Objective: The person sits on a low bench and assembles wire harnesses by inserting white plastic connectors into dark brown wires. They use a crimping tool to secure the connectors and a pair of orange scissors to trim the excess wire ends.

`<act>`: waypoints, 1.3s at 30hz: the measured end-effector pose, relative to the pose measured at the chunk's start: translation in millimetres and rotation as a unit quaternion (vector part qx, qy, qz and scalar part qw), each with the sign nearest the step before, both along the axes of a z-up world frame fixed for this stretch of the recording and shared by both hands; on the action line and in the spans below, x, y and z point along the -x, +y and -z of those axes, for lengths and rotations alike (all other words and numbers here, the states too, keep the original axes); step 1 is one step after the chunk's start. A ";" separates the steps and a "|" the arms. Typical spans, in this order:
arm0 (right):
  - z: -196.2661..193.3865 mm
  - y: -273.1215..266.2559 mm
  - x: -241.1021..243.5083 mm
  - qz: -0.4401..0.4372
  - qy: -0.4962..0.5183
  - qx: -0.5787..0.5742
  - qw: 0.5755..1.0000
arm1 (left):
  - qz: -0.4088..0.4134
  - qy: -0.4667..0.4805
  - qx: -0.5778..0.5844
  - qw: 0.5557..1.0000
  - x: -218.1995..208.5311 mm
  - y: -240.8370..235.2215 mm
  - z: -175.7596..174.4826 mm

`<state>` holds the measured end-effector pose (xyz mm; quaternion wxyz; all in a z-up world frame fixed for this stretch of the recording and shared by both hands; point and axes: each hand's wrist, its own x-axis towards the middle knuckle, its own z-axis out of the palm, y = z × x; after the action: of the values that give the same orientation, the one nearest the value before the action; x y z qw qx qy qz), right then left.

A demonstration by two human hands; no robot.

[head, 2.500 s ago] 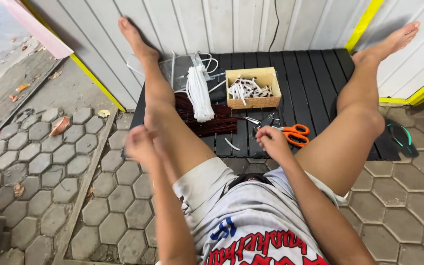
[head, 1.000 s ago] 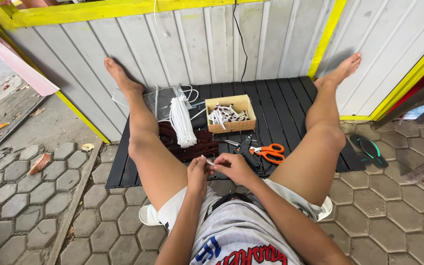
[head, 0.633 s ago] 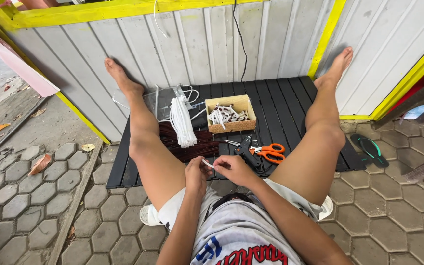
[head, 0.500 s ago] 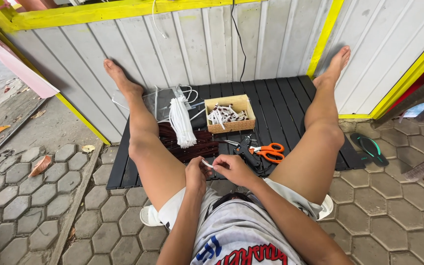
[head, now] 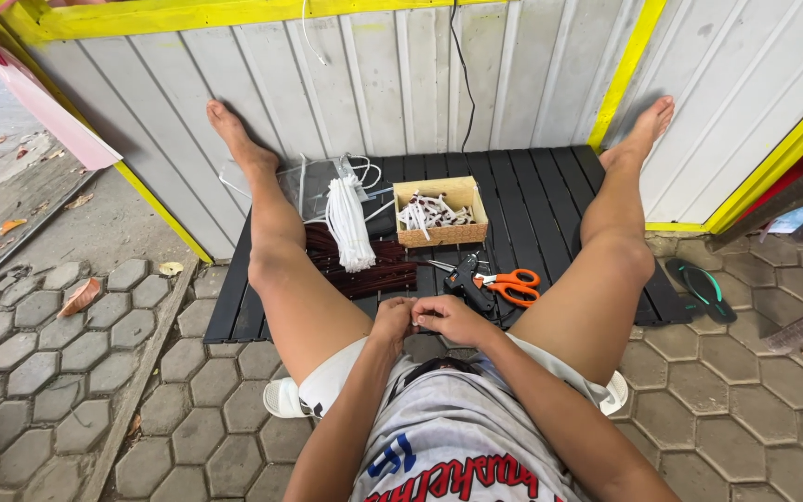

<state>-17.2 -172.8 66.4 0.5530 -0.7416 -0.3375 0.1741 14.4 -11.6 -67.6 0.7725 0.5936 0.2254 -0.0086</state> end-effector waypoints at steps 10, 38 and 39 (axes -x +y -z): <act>-4.1 -7.8 -5.1 0.088 0.064 -0.064 0.992 | -0.049 -0.074 0.062 0.994 21.0 6.6 -52.7; 41.5 -13.4 -37.9 0.282 0.149 -0.032 0.947 | -0.047 -0.168 -0.313 0.934 42.5 10.8 -97.1; 38.7 -13.9 -36.3 0.288 0.116 -0.018 0.950 | -0.055 -0.177 -0.302 0.935 40.9 9.3 -103.7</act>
<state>19.1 -186.7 27.7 0.6281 -0.7720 -0.0460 0.0860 -26.5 -2.3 36.0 0.5835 0.7776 0.1093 0.2071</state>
